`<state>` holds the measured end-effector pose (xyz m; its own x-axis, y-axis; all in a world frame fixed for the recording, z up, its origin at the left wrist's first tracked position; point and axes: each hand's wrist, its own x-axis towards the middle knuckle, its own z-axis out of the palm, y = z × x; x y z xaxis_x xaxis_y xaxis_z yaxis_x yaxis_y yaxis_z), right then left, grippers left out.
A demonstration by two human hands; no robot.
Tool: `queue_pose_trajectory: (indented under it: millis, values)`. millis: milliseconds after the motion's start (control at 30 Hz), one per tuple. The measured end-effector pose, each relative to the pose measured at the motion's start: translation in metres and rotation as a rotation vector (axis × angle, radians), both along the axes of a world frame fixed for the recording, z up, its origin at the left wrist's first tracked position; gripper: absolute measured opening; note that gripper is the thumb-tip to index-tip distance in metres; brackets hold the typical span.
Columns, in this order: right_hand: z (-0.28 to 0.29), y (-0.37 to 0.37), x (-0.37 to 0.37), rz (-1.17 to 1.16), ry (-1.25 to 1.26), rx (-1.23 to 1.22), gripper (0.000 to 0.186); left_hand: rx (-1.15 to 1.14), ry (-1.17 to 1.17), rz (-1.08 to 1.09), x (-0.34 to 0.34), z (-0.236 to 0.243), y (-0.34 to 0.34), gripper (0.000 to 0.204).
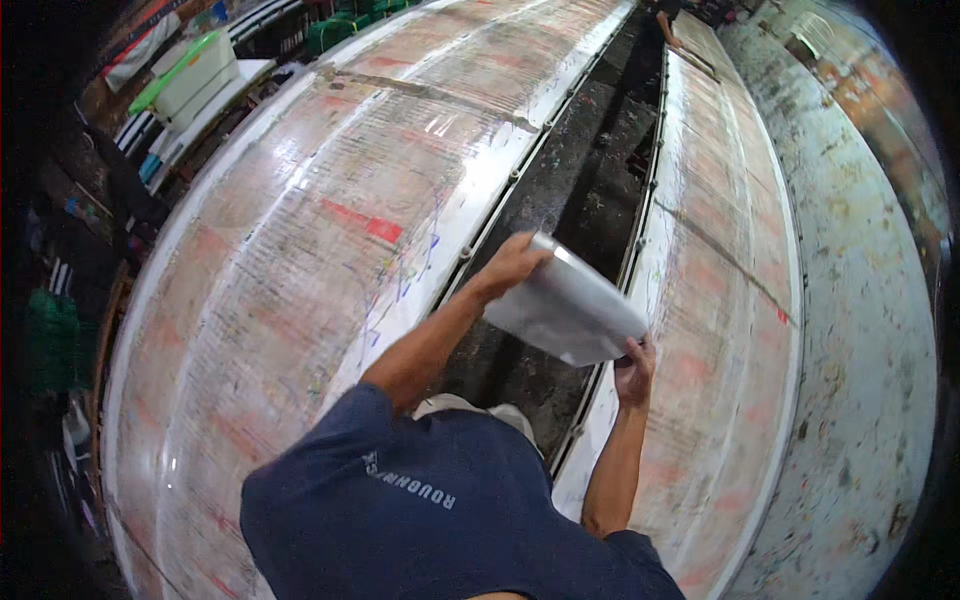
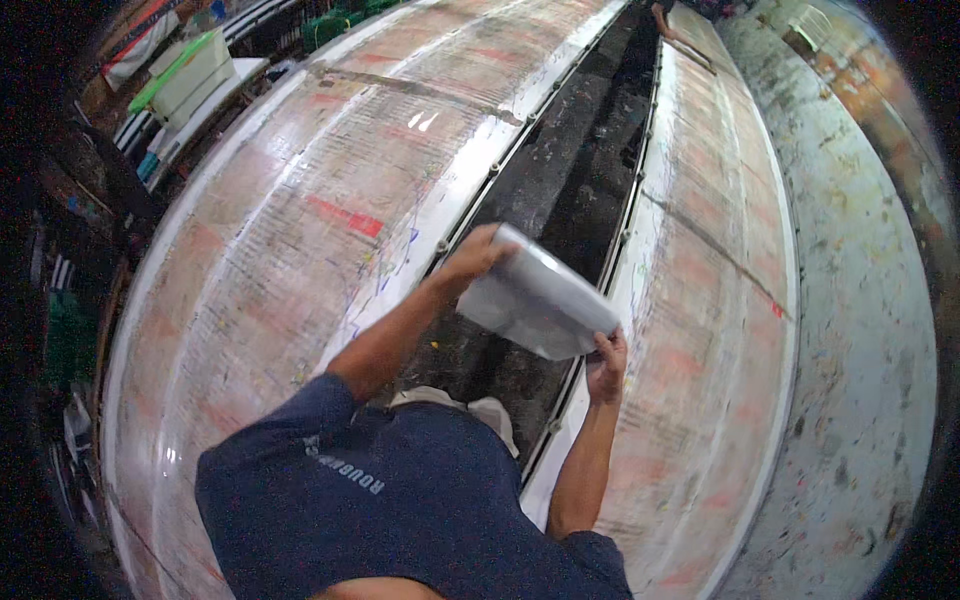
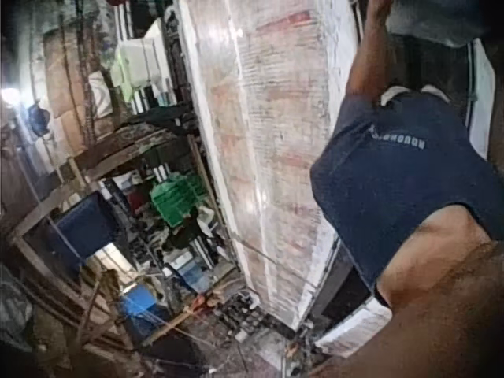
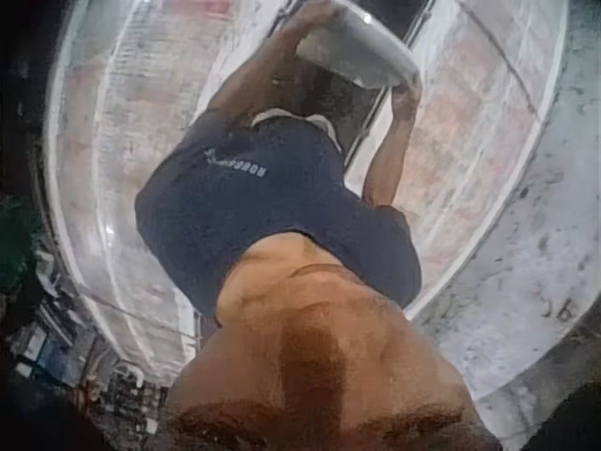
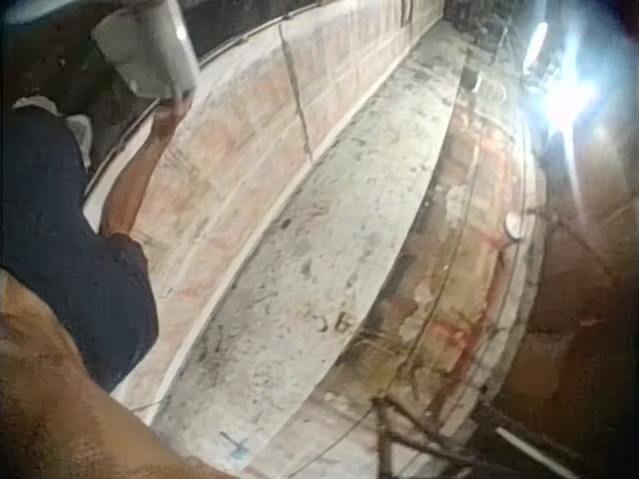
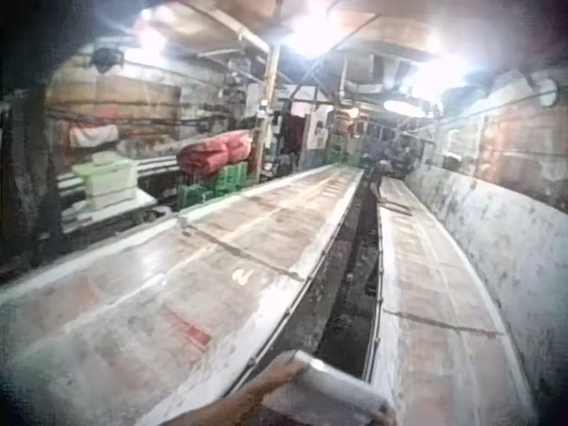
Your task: The person applies adhesive markers along a long printing table, picks up a stack of plastic sheets, and sticks the plastic sheets onto the table one by one, smoothing each down by hand.
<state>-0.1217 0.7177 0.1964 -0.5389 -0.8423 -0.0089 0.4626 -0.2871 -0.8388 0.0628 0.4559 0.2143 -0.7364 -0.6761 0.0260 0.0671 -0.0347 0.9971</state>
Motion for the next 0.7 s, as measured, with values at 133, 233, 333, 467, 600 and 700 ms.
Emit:
queue_pose_trajectory:
  millis: [133,233,333,467,600,700]
  values:
    - [-0.023,-0.079,-0.099,0.046,0.087,0.098,0.064,-0.087,0.168,0.038,-0.129,0.051,-0.100,0.025]
    - [-0.016,-0.155,-0.162,0.027,0.209,0.119,0.059,-0.194,0.198,0.146,-0.213,0.080,-0.159,0.024]
    - [0.007,-0.242,-0.236,-0.161,0.306,0.246,0.046,-0.042,0.122,0.143,-0.302,0.059,-0.259,0.028]
    - [0.027,-0.362,-0.353,-0.189,0.241,0.180,0.042,-0.034,-0.107,0.349,-0.414,0.023,-0.367,0.035]
    - [0.063,-0.473,-0.449,-0.147,0.327,0.236,0.040,0.245,-0.143,0.186,-0.483,0.017,-0.464,0.039]
    - [0.089,-0.544,-0.505,-0.124,0.374,0.201,0.035,0.279,-0.123,0.175,-0.515,0.033,-0.494,0.045]
